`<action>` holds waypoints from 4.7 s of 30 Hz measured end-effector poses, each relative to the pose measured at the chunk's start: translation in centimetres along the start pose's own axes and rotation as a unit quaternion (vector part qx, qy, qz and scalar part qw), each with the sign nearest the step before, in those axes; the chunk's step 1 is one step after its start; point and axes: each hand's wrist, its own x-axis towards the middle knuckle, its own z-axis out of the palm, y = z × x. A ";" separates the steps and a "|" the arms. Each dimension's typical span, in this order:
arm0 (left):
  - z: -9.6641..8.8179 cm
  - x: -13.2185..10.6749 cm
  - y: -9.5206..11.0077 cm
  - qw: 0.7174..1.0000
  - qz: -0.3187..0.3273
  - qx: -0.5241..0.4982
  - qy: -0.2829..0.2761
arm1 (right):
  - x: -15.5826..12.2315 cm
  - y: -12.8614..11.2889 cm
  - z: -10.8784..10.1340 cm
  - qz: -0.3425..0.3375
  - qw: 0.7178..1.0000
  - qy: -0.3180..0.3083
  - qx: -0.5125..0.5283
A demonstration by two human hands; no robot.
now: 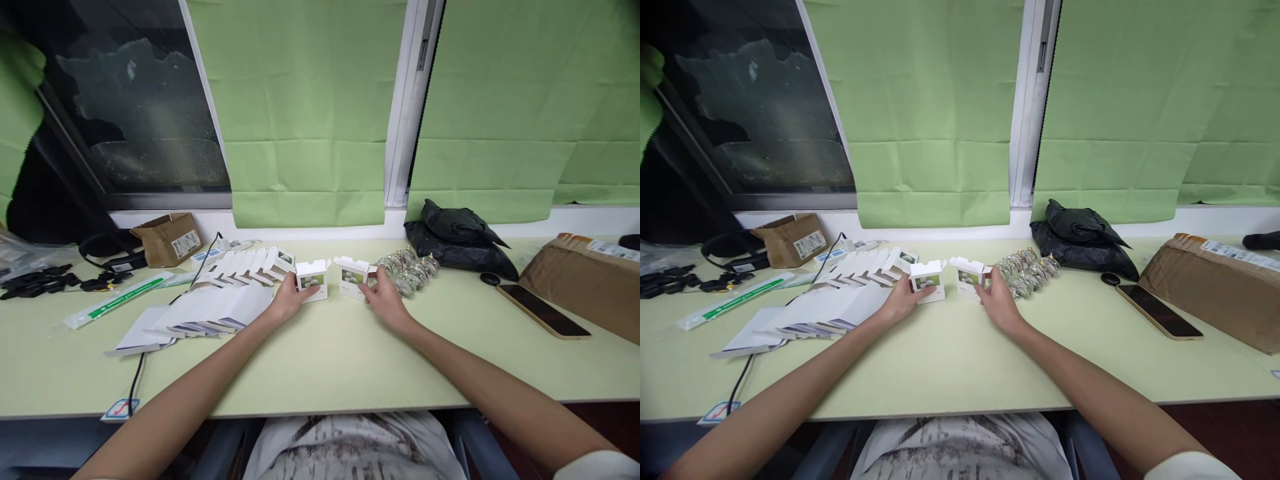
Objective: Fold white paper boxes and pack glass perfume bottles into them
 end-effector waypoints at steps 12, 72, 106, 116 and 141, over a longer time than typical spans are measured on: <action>-1.1 -0.5 0.6 0.971 0.023 0.223 0.087 | 1.0 1.0 0.8 -0.006 1.000 -0.013 0.021; -0.4 -1.8 2.5 0.905 0.271 0.221 0.243 | 1.4 -0.3 -4.4 -0.188 0.936 0.108 -0.278; 0.7 -3.9 3.5 0.951 0.205 0.212 -0.092 | 2.0 -0.3 -6.6 0.055 0.824 0.079 -0.559; 0.6 -3.8 3.2 0.951 0.188 0.219 -0.110 | 2.0 -0.6 -6.7 0.023 0.824 0.079 -0.561; 1.0 -5.0 4.8 0.949 0.172 0.187 -0.185 | -2.2 -3.5 0.2 -0.198 0.961 -0.064 -0.184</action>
